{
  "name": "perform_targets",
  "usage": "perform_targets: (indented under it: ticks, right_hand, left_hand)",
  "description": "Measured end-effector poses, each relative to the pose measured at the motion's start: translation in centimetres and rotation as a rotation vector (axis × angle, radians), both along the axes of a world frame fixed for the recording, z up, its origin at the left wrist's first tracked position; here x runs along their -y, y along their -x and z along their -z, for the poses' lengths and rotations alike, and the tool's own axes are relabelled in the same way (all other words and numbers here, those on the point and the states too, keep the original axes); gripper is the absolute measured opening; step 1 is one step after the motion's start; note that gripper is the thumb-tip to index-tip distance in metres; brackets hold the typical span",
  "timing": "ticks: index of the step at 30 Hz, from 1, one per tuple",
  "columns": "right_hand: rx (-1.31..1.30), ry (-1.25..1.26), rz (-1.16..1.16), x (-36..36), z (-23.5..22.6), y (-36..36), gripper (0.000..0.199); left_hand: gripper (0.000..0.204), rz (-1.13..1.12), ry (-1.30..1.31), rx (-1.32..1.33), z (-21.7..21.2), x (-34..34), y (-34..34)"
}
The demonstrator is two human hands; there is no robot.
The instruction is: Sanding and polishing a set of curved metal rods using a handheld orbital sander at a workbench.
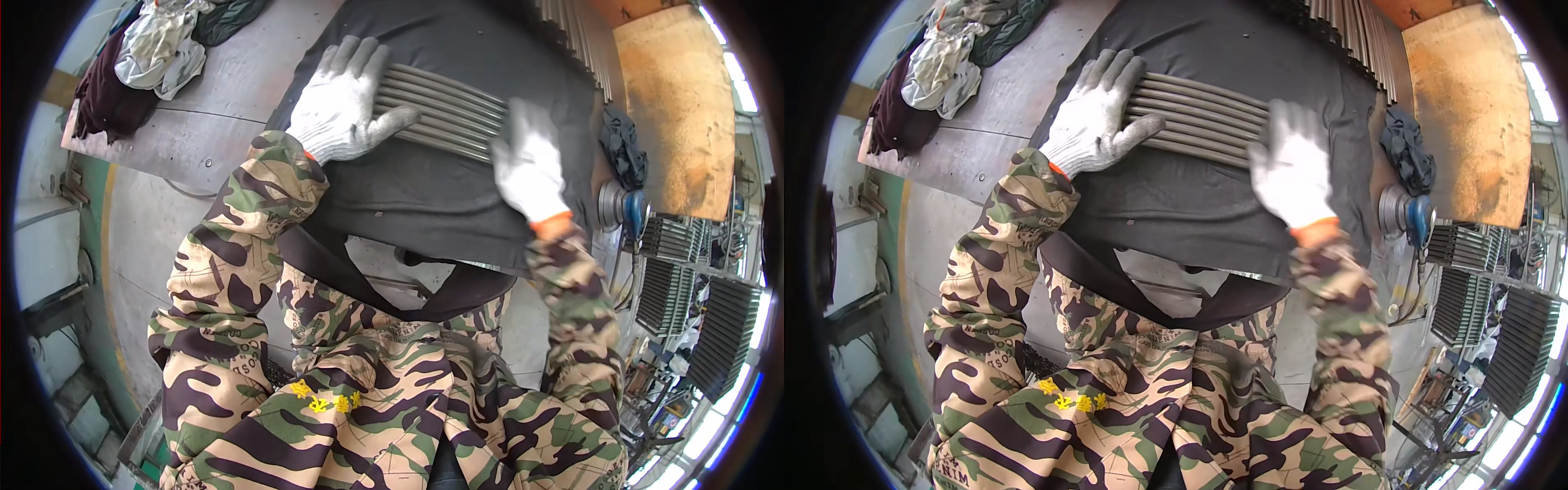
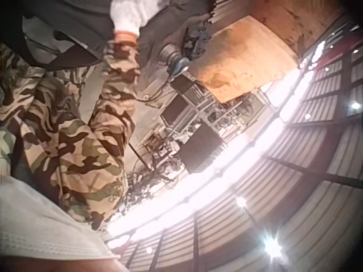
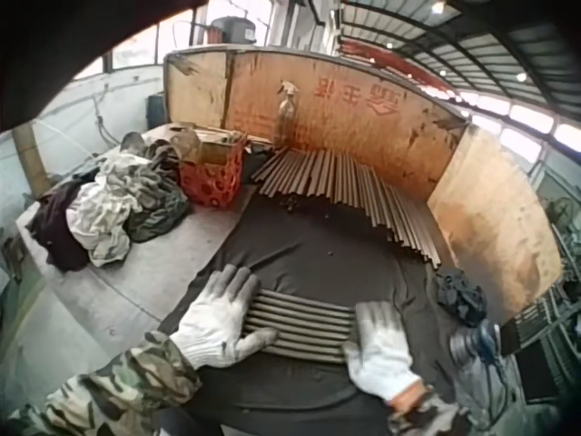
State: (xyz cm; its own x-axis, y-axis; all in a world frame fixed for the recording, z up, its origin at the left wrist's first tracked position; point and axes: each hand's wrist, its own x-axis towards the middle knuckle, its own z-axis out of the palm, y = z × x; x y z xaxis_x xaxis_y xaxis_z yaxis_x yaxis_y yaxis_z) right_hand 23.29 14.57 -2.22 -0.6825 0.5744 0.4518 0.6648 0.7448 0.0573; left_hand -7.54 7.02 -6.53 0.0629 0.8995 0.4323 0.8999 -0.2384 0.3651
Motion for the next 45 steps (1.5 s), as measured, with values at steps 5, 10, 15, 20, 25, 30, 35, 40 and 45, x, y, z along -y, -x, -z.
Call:
perform_targets:
  ticks: [5, 10, 15, 20, 25, 30, 35, 40, 45]
  right_hand:
    - [0.358, 0.248, 0.029, 1.8, 1.6, 13.2, 0.075]
    - [0.083, 0.113, -0.091, 2.4, 2.4, 11.5, 0.082]
    - [0.031, 0.107, -0.076, -1.4, -0.6, -0.1, 0.038]
    - [0.036, 0.177, 0.132, -1.2, -2.3, 0.2, 0.043]
    - [-0.031, 0.096, -0.156, 0.6, 1.7, 9.3, 0.067]
    - [-0.076, 0.042, -0.117, -0.6, 2.6, 7.3, 0.057]
    - [0.047, -0.098, 0.141, -2.5, -0.3, -2.4, 0.055]
    - [0.039, -0.087, 0.044, 0.0, -0.3, 0.2, 0.061]
    - [0.117, 0.169, -0.052, 3.8, 1.7, 12.4, 0.078]
  left_hand:
    - [0.087, 0.031, -0.102, 0.050, 0.5, 0.2, -0.1]
    - [0.096, 0.060, -0.124, -0.018, -0.2, 0.2, -0.8]
    - [0.094, -0.006, 0.080, -0.058, -1.0, 0.5, -2.4]
    - [0.082, -0.070, 0.017, -0.177, -0.3, 0.4, -2.8]
    - [0.069, 0.021, -0.074, -0.198, 0.8, 0.3, -1.3]
    - [0.065, -0.021, 0.018, -0.236, 1.1, -0.2, -0.7]
    - [0.067, -0.093, 0.055, -0.256, 0.3, -1.3, -1.0]
    - [0.071, -0.049, 0.000, -0.191, 0.1, -1.5, -1.7]
    - [0.075, -0.018, 0.047, -0.056, 0.6, -2.2, -0.7]
